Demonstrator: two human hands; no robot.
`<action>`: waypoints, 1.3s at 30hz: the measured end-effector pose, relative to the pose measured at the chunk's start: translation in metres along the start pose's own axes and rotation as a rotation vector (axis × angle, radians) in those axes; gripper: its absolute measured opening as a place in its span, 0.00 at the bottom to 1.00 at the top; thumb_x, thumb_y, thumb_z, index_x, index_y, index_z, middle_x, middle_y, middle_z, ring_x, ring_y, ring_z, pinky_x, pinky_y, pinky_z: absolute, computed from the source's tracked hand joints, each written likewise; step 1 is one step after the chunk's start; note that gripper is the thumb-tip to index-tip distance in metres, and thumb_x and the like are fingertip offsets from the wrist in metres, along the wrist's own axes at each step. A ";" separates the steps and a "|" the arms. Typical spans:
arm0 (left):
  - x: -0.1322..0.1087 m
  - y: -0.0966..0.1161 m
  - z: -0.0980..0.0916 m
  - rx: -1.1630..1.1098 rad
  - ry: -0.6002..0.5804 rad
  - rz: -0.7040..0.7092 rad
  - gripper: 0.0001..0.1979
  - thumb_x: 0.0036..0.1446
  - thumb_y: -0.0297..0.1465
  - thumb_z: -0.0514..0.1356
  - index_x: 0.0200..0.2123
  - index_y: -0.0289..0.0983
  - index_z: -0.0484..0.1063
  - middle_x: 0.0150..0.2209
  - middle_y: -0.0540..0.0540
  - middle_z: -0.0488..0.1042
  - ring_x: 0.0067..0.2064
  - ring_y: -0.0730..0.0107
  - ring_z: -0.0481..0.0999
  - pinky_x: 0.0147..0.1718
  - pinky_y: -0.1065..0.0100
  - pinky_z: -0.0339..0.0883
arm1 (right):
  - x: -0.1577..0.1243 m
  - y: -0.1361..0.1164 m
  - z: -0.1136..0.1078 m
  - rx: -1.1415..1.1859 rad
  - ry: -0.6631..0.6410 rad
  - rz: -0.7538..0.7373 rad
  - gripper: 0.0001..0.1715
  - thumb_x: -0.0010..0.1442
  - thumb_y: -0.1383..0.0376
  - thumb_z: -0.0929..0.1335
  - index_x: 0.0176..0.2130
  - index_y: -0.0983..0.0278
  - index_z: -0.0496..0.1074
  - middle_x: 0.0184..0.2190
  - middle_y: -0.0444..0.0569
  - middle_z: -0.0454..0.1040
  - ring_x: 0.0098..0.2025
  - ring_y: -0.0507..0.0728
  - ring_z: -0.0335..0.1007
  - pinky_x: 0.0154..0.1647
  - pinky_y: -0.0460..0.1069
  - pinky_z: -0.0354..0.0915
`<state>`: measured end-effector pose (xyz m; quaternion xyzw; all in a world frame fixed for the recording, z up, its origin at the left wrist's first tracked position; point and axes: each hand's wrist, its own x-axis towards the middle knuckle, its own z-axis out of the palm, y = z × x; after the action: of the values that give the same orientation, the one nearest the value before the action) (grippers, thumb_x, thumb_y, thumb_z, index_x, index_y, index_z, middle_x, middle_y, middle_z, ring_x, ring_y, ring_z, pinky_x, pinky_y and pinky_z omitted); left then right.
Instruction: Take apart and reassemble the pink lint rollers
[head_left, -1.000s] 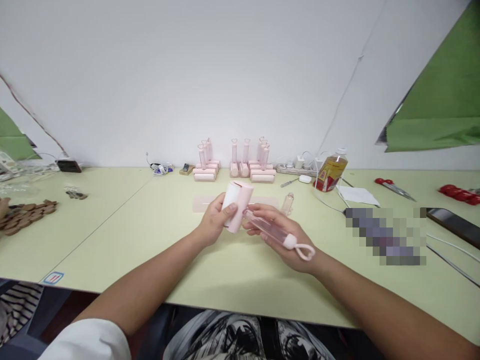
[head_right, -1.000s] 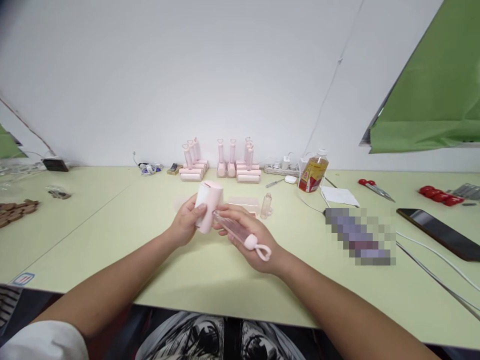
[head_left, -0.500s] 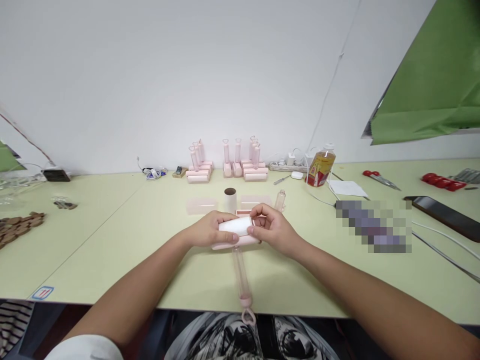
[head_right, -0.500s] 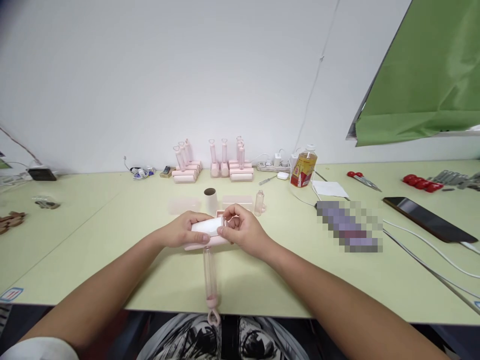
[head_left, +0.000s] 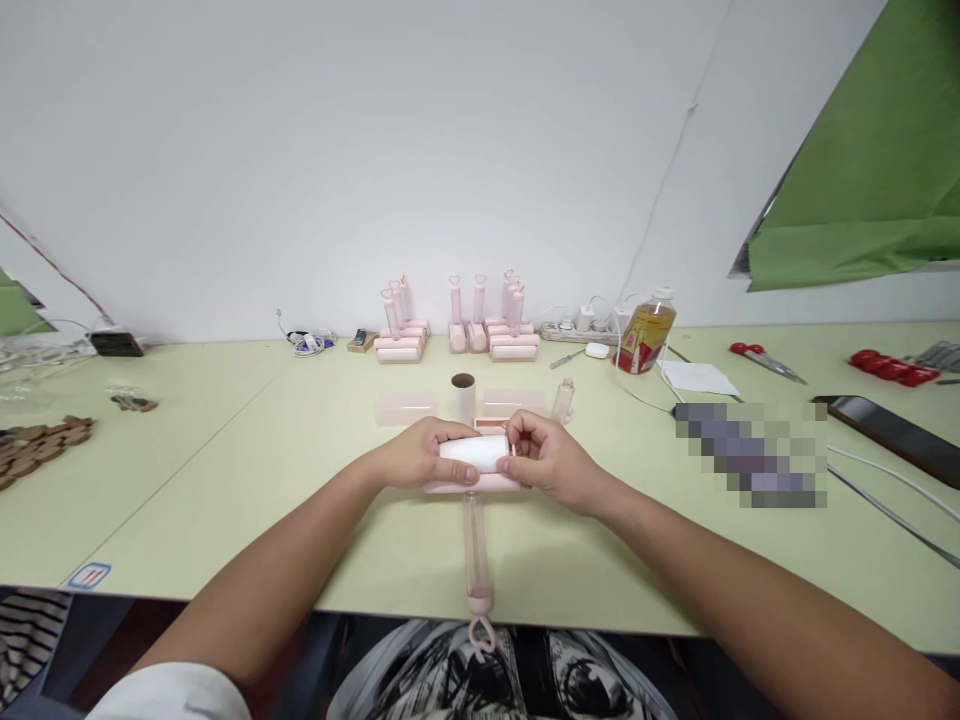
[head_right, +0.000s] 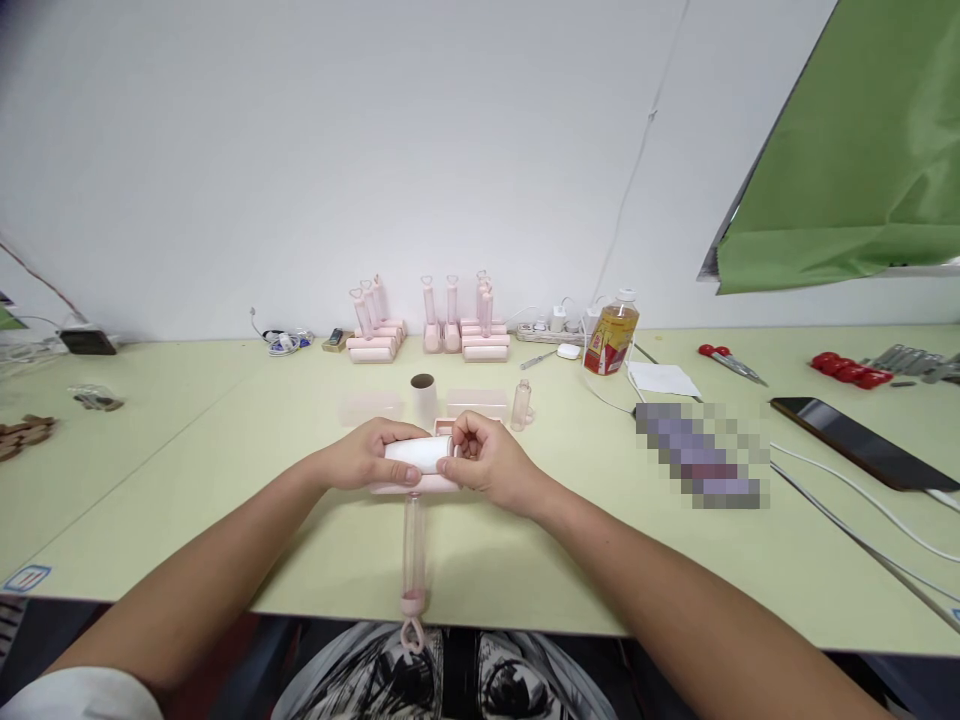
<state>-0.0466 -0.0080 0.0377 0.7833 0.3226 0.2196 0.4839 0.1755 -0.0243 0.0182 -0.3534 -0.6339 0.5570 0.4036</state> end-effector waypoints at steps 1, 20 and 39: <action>0.000 0.001 0.000 0.000 -0.005 0.005 0.22 0.48 0.41 0.67 0.45 0.36 0.77 0.37 0.46 0.76 0.36 0.65 0.73 0.34 0.68 0.67 | 0.000 0.000 0.000 -0.003 -0.006 0.005 0.22 0.45 0.64 0.75 0.28 0.62 0.58 0.20 0.35 0.61 0.21 0.46 0.56 0.20 0.42 0.53; 0.014 -0.008 0.036 0.068 0.596 0.171 0.22 0.51 0.42 0.66 0.46 0.36 0.75 0.38 0.44 0.77 0.37 0.63 0.75 0.35 0.67 0.67 | 0.006 -0.013 -0.009 0.016 0.266 -0.182 0.22 0.46 0.54 0.77 0.33 0.62 0.68 0.25 0.41 0.66 0.26 0.51 0.64 0.24 0.46 0.64; 0.026 -0.025 0.067 -0.231 0.829 0.345 0.23 0.56 0.44 0.62 0.47 0.40 0.57 0.40 0.45 0.70 0.40 0.65 0.74 0.38 0.64 0.68 | -0.004 -0.011 -0.007 -0.511 0.354 -0.441 0.31 0.63 0.55 0.66 0.62 0.59 0.57 0.51 0.55 0.71 0.43 0.57 0.72 0.39 0.51 0.68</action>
<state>0.0081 -0.0225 -0.0126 0.6126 0.3273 0.6261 0.3544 0.1832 -0.0264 0.0289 -0.3885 -0.7338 0.2109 0.5160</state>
